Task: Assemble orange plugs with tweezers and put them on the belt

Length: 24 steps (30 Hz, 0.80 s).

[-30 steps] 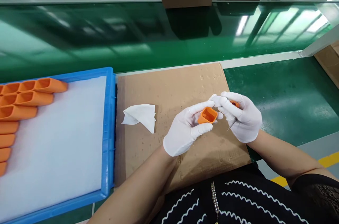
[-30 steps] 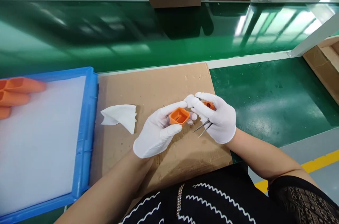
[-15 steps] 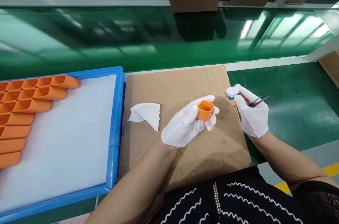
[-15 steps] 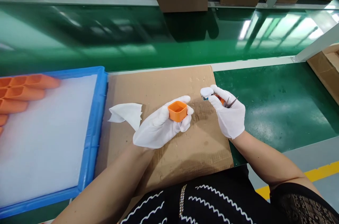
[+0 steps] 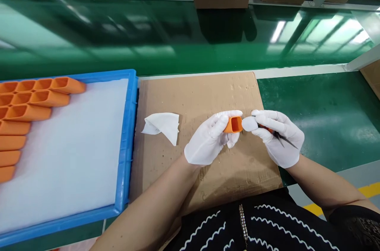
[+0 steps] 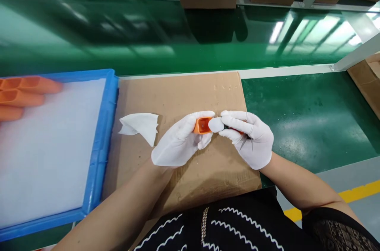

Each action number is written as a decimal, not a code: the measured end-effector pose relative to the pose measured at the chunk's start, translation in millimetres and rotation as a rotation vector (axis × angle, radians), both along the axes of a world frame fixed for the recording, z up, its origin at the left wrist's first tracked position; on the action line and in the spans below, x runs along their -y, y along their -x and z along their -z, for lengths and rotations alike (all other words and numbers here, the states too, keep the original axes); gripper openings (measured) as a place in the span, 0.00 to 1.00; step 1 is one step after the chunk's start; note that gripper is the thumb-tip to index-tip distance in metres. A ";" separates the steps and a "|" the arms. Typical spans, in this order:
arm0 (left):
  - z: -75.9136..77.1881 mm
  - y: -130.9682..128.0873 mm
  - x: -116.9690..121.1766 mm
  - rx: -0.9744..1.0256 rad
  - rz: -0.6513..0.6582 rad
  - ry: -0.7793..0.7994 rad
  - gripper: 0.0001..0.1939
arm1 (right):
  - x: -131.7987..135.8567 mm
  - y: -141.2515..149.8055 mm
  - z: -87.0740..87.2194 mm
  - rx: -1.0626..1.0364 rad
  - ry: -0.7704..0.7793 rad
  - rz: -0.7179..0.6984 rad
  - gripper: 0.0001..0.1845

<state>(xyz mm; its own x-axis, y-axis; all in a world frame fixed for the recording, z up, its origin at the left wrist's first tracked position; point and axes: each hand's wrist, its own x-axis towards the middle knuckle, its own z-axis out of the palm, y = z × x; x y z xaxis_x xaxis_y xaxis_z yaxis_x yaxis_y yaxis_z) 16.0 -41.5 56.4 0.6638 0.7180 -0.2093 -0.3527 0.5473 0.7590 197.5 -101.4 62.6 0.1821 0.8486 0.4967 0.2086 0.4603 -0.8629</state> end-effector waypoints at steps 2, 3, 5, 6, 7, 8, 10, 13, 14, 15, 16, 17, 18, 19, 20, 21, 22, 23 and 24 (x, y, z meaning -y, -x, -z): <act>-0.7 -0.9 0.5 -0.013 -0.010 0.003 0.21 | 3.9 0.6 1.4 -0.031 0.096 -0.019 0.22; -1.2 -1.3 0.8 -0.009 -0.015 0.004 0.21 | 5.2 1.0 1.3 -0.089 0.156 -0.062 0.21; -1.9 -1.8 1.5 0.005 -0.020 0.004 0.21 | 6.5 1.8 -0.6 -0.247 0.280 -0.186 0.17; -2.0 -1.8 1.9 0.009 -0.022 0.003 0.21 | 6.6 2.0 -2.4 -0.321 0.334 -0.241 0.15; -2.0 -1.7 2.4 0.010 -0.024 0.003 0.22 | 6.5 2.1 -4.6 -0.380 0.371 -0.279 0.14; -1.8 -1.6 2.8 0.013 -0.025 0.002 0.23 | 6.2 2.0 -7.2 -0.424 0.398 -0.293 0.13; -1.3 -1.2 3.6 0.022 -0.022 0.000 0.23 | 5.9 1.0 -12.0 -0.485 0.450 -0.297 0.14; -0.5 -1.0 4.3 0.055 -0.012 -0.004 0.22 | 5.9 -2.3 -14.4 -0.517 0.521 -0.350 0.16; -0.4 -1.0 4.4 0.066 -0.007 -0.010 0.21 | 6.2 -3.6 -13.3 -0.495 0.515 -0.372 0.16; -0.3 -1.1 4.4 0.077 -0.004 -0.017 0.20 | 6.5 -4.7 -11.5 -0.467 0.491 -0.393 0.16; -0.3 -1.1 4.5 0.086 0.000 -0.025 0.19 | 6.9 -5.6 -9.3 -0.444 0.459 -0.407 0.16; -0.3 -1.2 4.6 0.092 0.002 -0.032 0.19 | 7.2 -6.1 -7.4 -0.425 0.432 -0.416 0.16; -0.3 -1.2 4.7 0.095 0.002 -0.037 0.19 | 7.6 -6.3 -6.0 -0.411 0.419 -0.422 0.16; -0.3 -1.2 4.8 0.095 0.003 -0.041 0.19 | 7.9 -6.1 -5.6 -0.401 0.416 -0.424 0.16; -0.2 -1.2 4.9 0.093 0.002 -0.045 0.19 | 8.1 -5.7 -6.1 -0.392 0.419 -0.421 0.16; 0.0 -1.1 5.1 0.089 -0.001 -0.050 0.19 | 8.1 -5.0 -7.6 -0.382 0.424 -0.416 0.16; 0.4 -0.9 5.3 0.082 -0.005 -0.055 0.19 | 8.1 -4.2 -9.7 -0.369 0.431 -0.405 0.15; 0.9 -0.7 5.4 0.071 -0.010 -0.062 0.20 | 8.1 -3.2 -12.3 -0.357 0.438 -0.390 0.15; 1.5 -0.4 5.5 0.057 -0.017 -0.070 0.20 | 8.0 -2.3 -14.8 -0.346 0.448 -0.369 0.14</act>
